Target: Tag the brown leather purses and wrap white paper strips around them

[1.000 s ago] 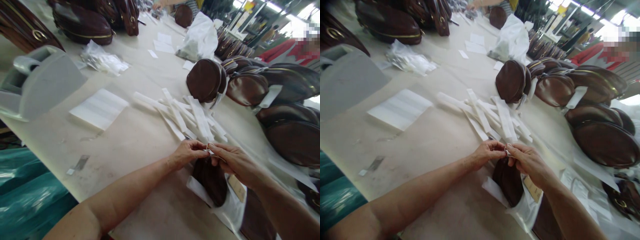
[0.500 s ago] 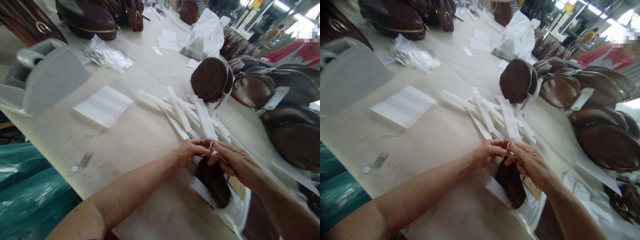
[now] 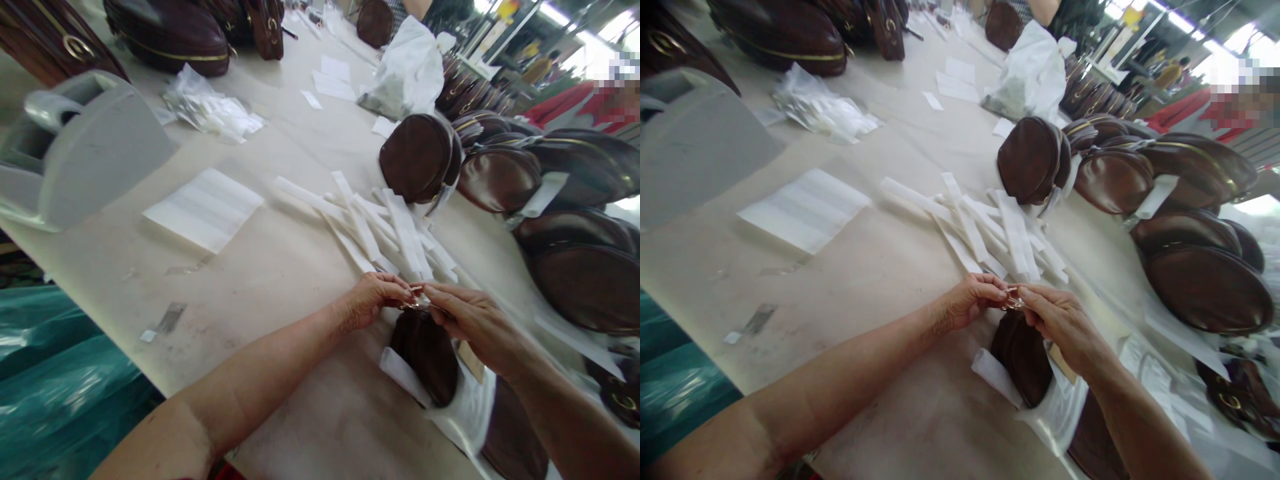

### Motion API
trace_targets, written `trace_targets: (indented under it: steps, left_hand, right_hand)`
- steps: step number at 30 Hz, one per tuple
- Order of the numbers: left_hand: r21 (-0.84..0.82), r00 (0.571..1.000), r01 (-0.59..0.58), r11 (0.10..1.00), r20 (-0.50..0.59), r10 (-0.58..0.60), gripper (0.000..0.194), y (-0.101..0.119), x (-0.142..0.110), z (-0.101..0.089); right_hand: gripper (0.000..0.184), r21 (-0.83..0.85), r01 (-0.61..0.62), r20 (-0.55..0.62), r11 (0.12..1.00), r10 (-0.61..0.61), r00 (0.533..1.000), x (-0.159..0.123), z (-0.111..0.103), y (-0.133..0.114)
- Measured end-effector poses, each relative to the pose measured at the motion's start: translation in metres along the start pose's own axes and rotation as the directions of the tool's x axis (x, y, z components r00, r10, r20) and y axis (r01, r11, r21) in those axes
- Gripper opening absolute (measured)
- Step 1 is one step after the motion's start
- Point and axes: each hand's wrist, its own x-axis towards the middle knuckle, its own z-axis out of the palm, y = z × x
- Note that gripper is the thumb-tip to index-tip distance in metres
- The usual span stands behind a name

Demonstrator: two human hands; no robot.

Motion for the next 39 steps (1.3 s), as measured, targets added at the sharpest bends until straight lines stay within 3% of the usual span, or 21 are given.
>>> trace_targets:
  steps: [9,17,26,33,39]
  left_hand:
    - [0.025,1.0,-0.02,0.999,-0.003,0.02,0.018,0.0,0.002,-0.002]
    - [0.021,0.999,-0.035,0.999,-0.038,0.035,0.013,-0.001,0.004,-0.004]
    - [0.029,0.999,-0.011,1.0,-0.031,0.012,0.009,0.001,0.003,-0.001]
    - [0.029,0.999,-0.026,0.999,-0.038,0.027,0.009,0.0,0.003,-0.001]
    - [0.057,0.999,-0.04,0.998,-0.019,0.041,0.013,-0.003,0.005,-0.002]
  right_hand:
    - [0.048,-0.053,0.019,-0.033,0.998,-0.021,0.999,0.002,0.0,0.001]
    - [0.044,0.027,-0.024,-0.026,0.999,0.025,0.999,0.004,-0.001,0.008]
    - [0.044,0.06,-0.035,-0.133,0.998,0.043,0.99,0.004,0.003,0.008]
    - [0.038,0.06,0.093,-0.169,0.994,-0.082,0.982,0.002,0.006,0.007]
    - [0.033,-0.252,0.238,-0.242,0.938,-0.299,0.923,0.007,0.005,0.019]
